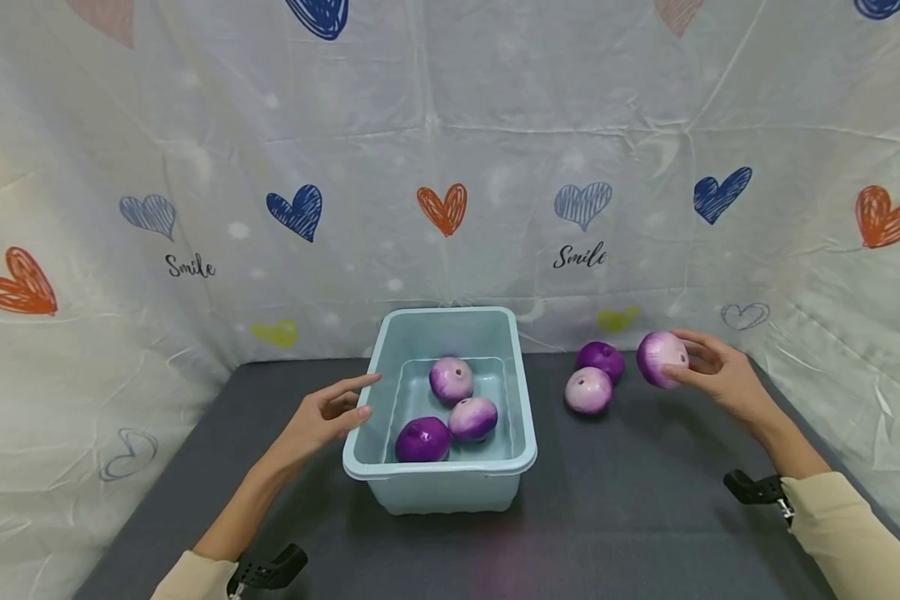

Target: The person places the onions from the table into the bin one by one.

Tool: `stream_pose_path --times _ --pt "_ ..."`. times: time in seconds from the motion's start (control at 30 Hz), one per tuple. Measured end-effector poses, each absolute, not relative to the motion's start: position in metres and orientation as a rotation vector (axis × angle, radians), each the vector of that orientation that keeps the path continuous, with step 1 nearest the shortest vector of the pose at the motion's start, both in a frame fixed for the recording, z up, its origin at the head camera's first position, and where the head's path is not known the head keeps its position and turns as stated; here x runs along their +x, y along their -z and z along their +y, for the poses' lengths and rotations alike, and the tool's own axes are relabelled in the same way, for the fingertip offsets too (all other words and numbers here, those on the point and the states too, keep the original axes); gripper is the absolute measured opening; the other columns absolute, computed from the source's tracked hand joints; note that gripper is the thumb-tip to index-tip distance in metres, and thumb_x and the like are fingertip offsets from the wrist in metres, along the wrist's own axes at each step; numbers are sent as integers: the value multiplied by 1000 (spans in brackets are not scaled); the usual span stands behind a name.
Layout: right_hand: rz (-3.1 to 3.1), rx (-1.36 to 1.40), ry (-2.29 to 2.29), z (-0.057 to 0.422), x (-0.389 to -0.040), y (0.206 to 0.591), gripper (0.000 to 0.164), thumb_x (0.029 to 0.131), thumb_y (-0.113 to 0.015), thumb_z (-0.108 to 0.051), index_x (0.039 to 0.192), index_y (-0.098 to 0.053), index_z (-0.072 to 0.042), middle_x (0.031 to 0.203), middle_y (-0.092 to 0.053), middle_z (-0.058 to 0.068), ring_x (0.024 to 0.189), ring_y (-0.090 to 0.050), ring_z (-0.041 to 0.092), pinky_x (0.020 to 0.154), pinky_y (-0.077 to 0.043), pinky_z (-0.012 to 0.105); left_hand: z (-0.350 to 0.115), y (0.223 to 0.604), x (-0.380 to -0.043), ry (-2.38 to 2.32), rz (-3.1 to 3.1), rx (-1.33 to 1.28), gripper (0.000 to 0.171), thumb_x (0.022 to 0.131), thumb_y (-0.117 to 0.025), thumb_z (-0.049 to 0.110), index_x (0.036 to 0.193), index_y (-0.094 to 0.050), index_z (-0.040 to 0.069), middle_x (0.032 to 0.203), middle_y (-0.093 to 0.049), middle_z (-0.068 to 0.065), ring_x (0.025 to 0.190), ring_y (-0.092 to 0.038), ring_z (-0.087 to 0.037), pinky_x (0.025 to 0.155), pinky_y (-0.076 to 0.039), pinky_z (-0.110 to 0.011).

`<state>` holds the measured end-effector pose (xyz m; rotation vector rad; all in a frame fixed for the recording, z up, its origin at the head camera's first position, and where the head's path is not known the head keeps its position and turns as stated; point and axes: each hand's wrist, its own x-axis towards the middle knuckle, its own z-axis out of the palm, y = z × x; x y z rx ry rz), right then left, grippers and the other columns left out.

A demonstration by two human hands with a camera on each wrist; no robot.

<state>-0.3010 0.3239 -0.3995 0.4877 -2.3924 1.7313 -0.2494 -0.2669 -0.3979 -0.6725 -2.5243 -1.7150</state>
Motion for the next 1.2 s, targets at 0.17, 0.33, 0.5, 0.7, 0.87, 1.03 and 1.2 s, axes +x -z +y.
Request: stream_pose_path --times 0.17,0.33,0.5,0.7,0.87,1.03,1.2 --pt "-2403 519 -1733 316 -298 391 56 97 -72 -12 149 -50 -9 140 -52 14 112 -62 5 86 -50 22 -267 398 -250 1717 -2521 -682 48 102 -63 13 149 -54 11 100 -63 -19 78 -56 -19 68 -48 -36" --pt "-2385 583 -1766 308 -296 384 55 98 -70 -9 149 -50 -9 140 -52 15 115 -61 7 86 -50 23 -266 397 -250 1713 -2526 -670 48 102 -63 14 149 -54 12 103 -64 -19 79 -57 -20 69 -48 -36" --pt "-2359 658 -1811 298 -297 380 55 98 -69 -4 149 -50 -6 138 -53 11 117 -60 9 86 -52 26 -266 397 -250 1711 -2533 -661 48 102 -64 15 149 -54 12 106 -65 -18 84 -59 -22 70 -49 -39" --pt "-2382 680 -1803 281 -301 375 55 98 -70 -6 149 -49 -6 142 -49 19 115 -61 14 86 -52 28 -265 398 -250 1714 -2523 -661 48 102 -63 14 149 -54 12 102 -64 -18 79 -56 -24 69 -48 -38" --pt "-2374 709 -1811 266 -306 369 55 96 -72 -7 147 -51 -6 145 -46 19 116 -60 20 86 -52 29 -265 398 -249 1711 -2529 -660 48 102 -63 15 149 -54 12 102 -64 -18 79 -56 -20 69 -48 -39" --pt "-2353 753 -1824 249 -313 366 54 95 -73 -8 146 -53 -7 145 -46 15 119 -57 25 90 -51 29 -266 398 -249 1715 -2519 -669 48 102 -63 14 149 -53 11 98 -63 -17 74 -54 -24 67 -48 -37" --pt "-2333 791 -1857 232 -317 365 55 94 -74 -8 145 -54 -6 142 -49 15 120 -56 28 93 -49 29 -265 397 -249 1708 -2520 -671 48 102 -63 14 149 -54 11 96 -62 -17 70 -52 -23 67 -47 -36"
